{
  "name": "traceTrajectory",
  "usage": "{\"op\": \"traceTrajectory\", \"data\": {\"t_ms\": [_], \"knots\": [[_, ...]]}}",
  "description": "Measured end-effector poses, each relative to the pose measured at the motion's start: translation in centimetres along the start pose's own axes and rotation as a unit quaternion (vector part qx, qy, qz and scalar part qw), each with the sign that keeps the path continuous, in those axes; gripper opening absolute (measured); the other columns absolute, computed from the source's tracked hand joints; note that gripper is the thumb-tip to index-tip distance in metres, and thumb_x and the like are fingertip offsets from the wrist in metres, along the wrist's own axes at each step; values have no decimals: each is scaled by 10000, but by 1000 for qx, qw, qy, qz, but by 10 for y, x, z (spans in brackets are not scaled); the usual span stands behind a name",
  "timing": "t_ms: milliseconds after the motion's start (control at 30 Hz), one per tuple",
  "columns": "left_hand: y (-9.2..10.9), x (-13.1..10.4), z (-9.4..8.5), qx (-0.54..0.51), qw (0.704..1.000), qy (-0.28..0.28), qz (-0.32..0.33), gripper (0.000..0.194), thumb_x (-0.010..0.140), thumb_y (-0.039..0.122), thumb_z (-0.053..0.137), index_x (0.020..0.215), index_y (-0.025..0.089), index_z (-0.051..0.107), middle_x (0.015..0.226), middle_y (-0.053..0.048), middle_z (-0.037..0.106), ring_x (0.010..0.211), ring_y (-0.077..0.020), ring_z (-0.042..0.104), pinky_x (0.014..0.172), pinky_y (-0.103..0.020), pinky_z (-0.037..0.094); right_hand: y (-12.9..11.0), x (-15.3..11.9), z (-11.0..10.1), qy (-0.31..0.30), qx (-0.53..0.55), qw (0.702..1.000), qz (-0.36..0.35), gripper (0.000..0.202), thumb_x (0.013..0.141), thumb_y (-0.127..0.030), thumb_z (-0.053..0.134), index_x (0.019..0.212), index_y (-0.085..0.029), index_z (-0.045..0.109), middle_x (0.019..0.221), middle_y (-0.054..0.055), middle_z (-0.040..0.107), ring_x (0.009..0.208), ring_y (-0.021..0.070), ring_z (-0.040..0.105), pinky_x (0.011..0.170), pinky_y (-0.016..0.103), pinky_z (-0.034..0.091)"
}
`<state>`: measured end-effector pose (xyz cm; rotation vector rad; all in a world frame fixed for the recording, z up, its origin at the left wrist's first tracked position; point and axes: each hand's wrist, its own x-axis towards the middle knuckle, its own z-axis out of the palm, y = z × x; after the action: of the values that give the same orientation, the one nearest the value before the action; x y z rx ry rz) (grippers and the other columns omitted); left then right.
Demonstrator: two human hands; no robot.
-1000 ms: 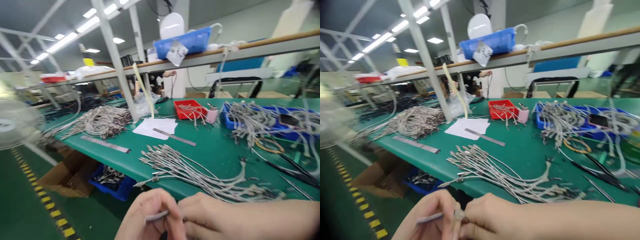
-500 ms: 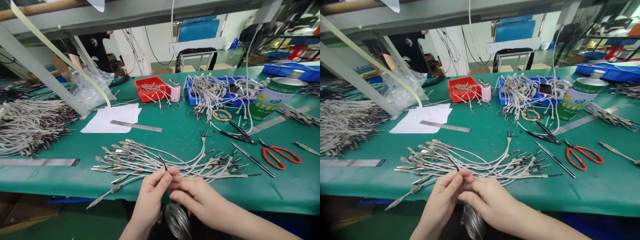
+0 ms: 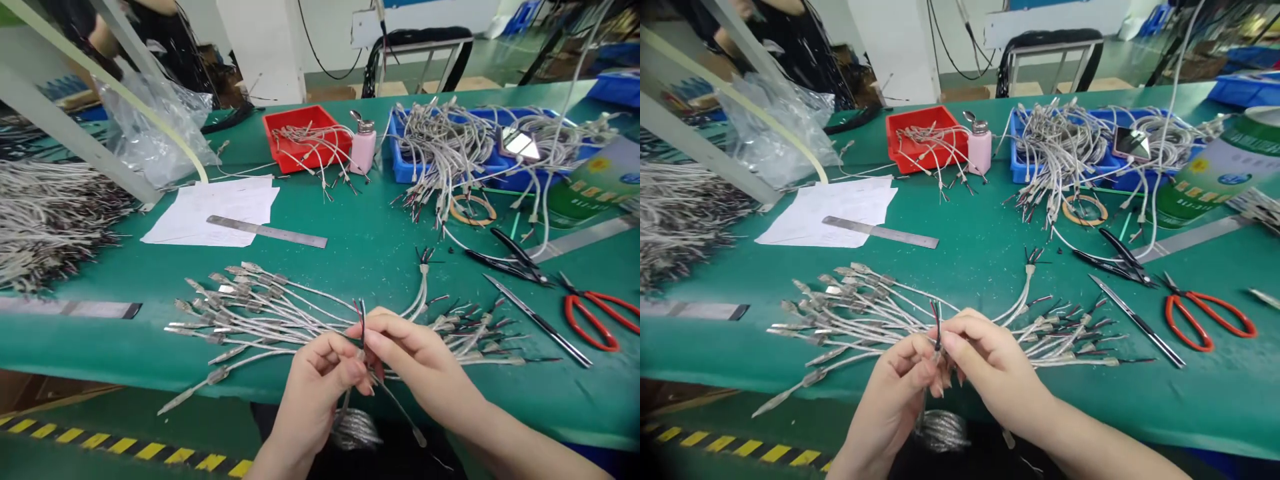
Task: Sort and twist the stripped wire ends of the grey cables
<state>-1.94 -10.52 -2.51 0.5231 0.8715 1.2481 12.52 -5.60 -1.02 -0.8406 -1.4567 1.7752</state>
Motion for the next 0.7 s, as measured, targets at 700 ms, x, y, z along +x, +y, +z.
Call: {"op": "traceTrajectory", "data": {"t_ms": [700], "knots": [[-1,9,-1,52,997,-29,-40,162,856,313,687,759,184,709,568,-1,677,627,-129,619,687,-225,471,9,6,-8,101,158,982,-36,43,913,-234,662,880,-209,669,865,0,559,633,84,545,566,200,508]]}}
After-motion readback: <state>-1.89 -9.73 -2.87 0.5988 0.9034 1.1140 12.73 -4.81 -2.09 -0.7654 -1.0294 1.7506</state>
